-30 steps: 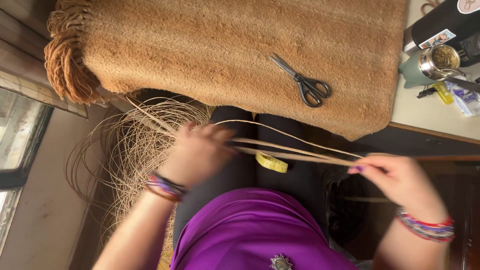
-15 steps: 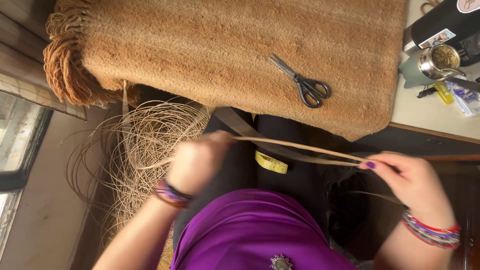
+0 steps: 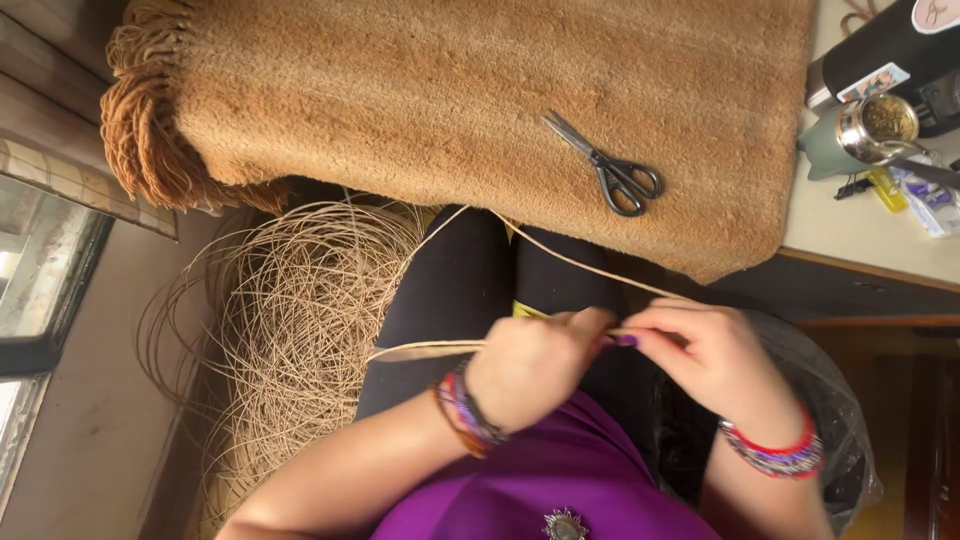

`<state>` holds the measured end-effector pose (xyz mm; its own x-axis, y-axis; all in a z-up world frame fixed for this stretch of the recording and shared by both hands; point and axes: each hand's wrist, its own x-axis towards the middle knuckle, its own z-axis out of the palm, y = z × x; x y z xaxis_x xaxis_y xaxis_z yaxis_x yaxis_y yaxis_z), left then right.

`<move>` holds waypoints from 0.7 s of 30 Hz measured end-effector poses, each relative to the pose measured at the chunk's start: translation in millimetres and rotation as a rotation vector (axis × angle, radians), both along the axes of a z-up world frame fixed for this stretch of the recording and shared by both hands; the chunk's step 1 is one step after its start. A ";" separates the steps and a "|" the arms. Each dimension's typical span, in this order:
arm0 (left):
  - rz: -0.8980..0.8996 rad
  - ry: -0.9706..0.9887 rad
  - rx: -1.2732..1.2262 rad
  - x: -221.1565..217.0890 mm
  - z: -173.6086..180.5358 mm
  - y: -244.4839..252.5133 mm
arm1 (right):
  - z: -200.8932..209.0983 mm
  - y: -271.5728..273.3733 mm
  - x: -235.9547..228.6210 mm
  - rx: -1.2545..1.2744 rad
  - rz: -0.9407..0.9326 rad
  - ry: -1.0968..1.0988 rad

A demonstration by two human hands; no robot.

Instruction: Measuring and cutting natural fiber strands using a measuring tape and scissors

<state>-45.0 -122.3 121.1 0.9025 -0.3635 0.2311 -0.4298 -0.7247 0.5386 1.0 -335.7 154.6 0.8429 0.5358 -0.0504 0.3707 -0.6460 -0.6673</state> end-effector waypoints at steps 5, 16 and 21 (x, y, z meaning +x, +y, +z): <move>0.067 -0.030 0.267 14.6 -49.1 84.8 | -5.7 -74.1 2.7 -0.061 -0.243 0.073; 0.020 -0.072 0.037 10.1 6.7 38.8 | -21.1 -10.9 -1.9 -0.082 -0.023 0.072; -0.079 0.009 -0.017 2.4 -8.1 13.0 | -9.3 -11.3 2.9 -0.039 0.002 0.026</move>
